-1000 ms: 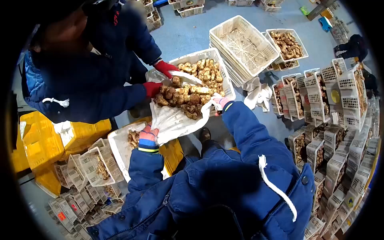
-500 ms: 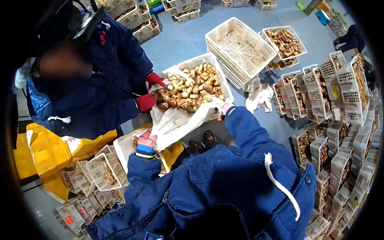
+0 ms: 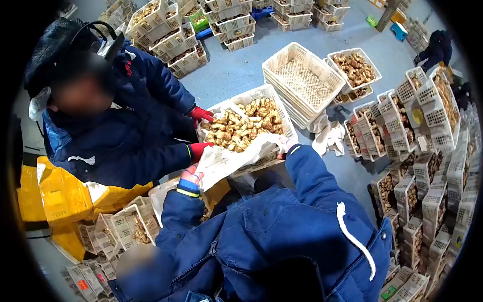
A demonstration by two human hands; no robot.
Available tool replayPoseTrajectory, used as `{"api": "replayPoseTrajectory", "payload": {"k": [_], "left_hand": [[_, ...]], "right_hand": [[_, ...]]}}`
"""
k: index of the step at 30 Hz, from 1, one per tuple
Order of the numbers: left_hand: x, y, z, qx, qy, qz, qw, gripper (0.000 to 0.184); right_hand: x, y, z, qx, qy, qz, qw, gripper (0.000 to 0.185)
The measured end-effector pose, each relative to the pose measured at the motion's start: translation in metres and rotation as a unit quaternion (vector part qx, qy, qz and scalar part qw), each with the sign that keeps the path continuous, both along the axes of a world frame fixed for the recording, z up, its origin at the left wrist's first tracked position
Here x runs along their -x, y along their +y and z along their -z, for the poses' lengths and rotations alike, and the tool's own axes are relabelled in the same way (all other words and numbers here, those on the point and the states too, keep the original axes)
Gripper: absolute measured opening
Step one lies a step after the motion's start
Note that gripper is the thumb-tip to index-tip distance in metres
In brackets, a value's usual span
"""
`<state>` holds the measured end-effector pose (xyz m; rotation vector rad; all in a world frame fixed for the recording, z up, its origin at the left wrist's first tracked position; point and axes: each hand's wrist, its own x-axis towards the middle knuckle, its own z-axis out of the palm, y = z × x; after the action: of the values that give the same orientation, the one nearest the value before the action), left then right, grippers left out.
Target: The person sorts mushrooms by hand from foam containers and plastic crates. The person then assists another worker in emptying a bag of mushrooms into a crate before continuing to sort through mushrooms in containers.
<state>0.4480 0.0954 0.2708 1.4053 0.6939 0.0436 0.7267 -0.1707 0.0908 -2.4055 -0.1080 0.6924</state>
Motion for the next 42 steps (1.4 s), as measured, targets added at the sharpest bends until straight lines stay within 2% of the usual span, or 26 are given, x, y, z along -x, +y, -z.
{"api": "replayPoseTrajectory", "payload": {"k": [2, 5, 7, 11, 13, 15, 17, 19, 21, 23, 25, 27, 30, 31, 33, 34, 37, 39, 41, 42], "left_hand": [[0.008, -0.015, -0.009, 0.061, -0.051, -0.014, 0.997, 0.037], [0.003, -0.028, -0.052, 0.097, -0.058, -0.033, 0.993, 0.035], [-0.008, -0.031, -0.061, 0.036, 0.0, -0.014, 0.999, 0.032], [-0.019, -0.046, -0.076, -0.051, 0.016, 0.0, 0.999, 0.029], [-0.016, -0.055, -0.104, -0.018, 0.002, -0.038, 0.999, 0.028], [-0.023, -0.058, -0.112, 0.008, 0.041, -0.069, 0.997, 0.028], [-0.022, -0.062, -0.12, -0.043, 0.072, -0.047, 0.995, 0.028], [-0.019, -0.067, -0.123, -0.106, 0.039, -0.039, 0.993, 0.026], [-0.025, -0.073, -0.131, -0.023, 0.051, -0.141, 0.988, 0.026], [-0.027, -0.072, -0.135, -0.041, 0.025, -0.143, 0.989, 0.026], [-0.029, -0.079, -0.144, -0.115, 0.112, -0.075, 0.984, 0.026], [-0.033, -0.092, -0.152, -0.045, 0.08, -0.167, 0.982, 0.024], [-0.035, -0.089, -0.161, -0.084, 0.074, -0.119, 0.987, 0.024], [-0.038, -0.089, -0.163, -0.091, 0.037, -0.124, 0.987, 0.023], [-0.042, -0.094, -0.18, -0.106, 0.081, -0.184, 0.974, 0.023], [-0.035, -0.087, -0.184, -0.13, 0.073, -0.143, 0.978, 0.023], [-0.035, -0.084, -0.199, -0.151, 0.086, -0.121, 0.977, 0.021], [-0.032, -0.083, -0.197, -0.121, 0.079, -0.175, 0.974, 0.018], [-0.048, -0.086, -0.206, -0.14, 0.049, -0.11, 0.983, 0.017], [-0.052, -0.084, -0.206, -0.166, 0.035, -0.042, 0.985, 0.016]], "right_hand": [[-0.004, -0.012, 0.003, 0.007, 0.004, -0.006, 1.0, 0.036], [-0.017, -0.03, 0.001, 0.016, 0.01, -0.01, 1.0, 0.036], [-0.026, -0.037, 0.003, 0.021, 0.017, -0.021, 0.999, 0.036], [-0.042, -0.034, 0.008, 0.021, 0.031, -0.052, 0.998, 0.036], [-0.046, -0.037, 0.014, 0.022, 0.041, -0.071, 0.996, 0.036], [-0.049, -0.026, 0.019, 0.014, 0.05, -0.096, 0.994, 0.036], [-0.043, -0.017, 0.024, 0.01, 0.057, -0.119, 0.991, 0.036], [-0.04, -0.009, 0.025, -0.001, 0.064, -0.146, 0.987, 0.036], [-0.031, 0.006, 0.028, -0.006, 0.069, -0.173, 0.982, 0.036], [-0.029, 0.007, 0.029, -0.004, 0.071, -0.185, 0.98, 0.036], [-0.032, 0.001, 0.029, -0.001, 0.069, -0.195, 0.978, 0.036], [-0.043, -0.019, 0.031, 0.009, 0.076, -0.186, 0.98, 0.036], [-0.049, -0.039, 0.034, 0.019, 0.077, -0.184, 0.98, 0.036], [-0.049, -0.046, 0.032, 0.021, 0.078, -0.182, 0.98, 0.036], [-0.051, -0.058, 0.029, 0.02, 0.075, -0.185, 0.98, 0.036], [-0.051, -0.056, 0.025, 0.014, 0.071, -0.188, 0.979, 0.036], [-0.04, -0.017, 0.011, -0.062, 0.049, -0.225, 0.971, 0.036], [-0.023, 0.021, -0.002, -0.124, 0.039, -0.267, 0.955, 0.036], [0.003, 0.067, -0.016, -0.18, 0.034, -0.324, 0.928, 0.036], [0.015, 0.085, -0.024, -0.197, 0.029, -0.351, 0.915, 0.036]]}}
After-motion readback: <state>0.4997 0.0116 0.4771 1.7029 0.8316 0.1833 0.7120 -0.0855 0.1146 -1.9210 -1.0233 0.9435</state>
